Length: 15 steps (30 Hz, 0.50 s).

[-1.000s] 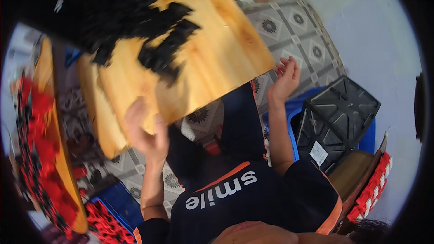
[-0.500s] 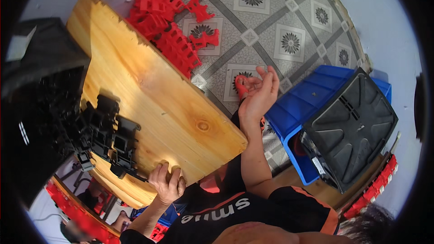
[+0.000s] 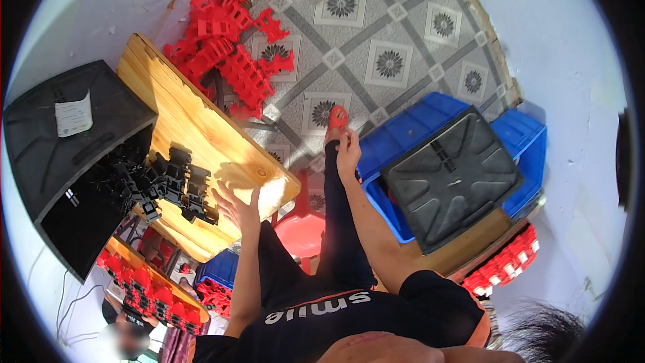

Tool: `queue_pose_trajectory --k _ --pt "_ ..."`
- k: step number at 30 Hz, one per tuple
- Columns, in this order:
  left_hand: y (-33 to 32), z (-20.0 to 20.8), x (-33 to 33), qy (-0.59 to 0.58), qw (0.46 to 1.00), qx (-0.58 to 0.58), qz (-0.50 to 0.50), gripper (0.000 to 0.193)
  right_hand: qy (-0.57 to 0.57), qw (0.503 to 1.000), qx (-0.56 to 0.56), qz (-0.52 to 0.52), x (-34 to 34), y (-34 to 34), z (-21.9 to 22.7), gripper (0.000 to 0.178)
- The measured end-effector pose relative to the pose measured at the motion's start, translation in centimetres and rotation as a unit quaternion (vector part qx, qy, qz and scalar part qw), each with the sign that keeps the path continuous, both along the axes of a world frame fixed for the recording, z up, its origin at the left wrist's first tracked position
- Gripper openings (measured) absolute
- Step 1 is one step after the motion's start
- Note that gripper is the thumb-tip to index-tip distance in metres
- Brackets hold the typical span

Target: Assembling red plastic toy housings by inserting black internal components.

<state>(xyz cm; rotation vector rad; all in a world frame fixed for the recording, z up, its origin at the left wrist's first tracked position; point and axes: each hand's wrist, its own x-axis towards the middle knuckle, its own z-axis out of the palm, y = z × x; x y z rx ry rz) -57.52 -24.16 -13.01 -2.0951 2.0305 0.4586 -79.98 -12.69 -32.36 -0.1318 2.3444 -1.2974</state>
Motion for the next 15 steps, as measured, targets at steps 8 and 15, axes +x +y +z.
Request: queue_pose_trajectory --k 8,15 --pt "-0.7 -4.1 -0.1 -0.055 0.981 0.118 0.146 0.117 -0.118 0.987 0.074 0.076 -8.9 7.5 7.6 0.022" --pt "-1.5 -2.7 -2.4 -0.049 0.982 0.103 0.150 0.117 -0.117 0.971 0.123 0.166 -17.6 -2.3 12.5 0.020"
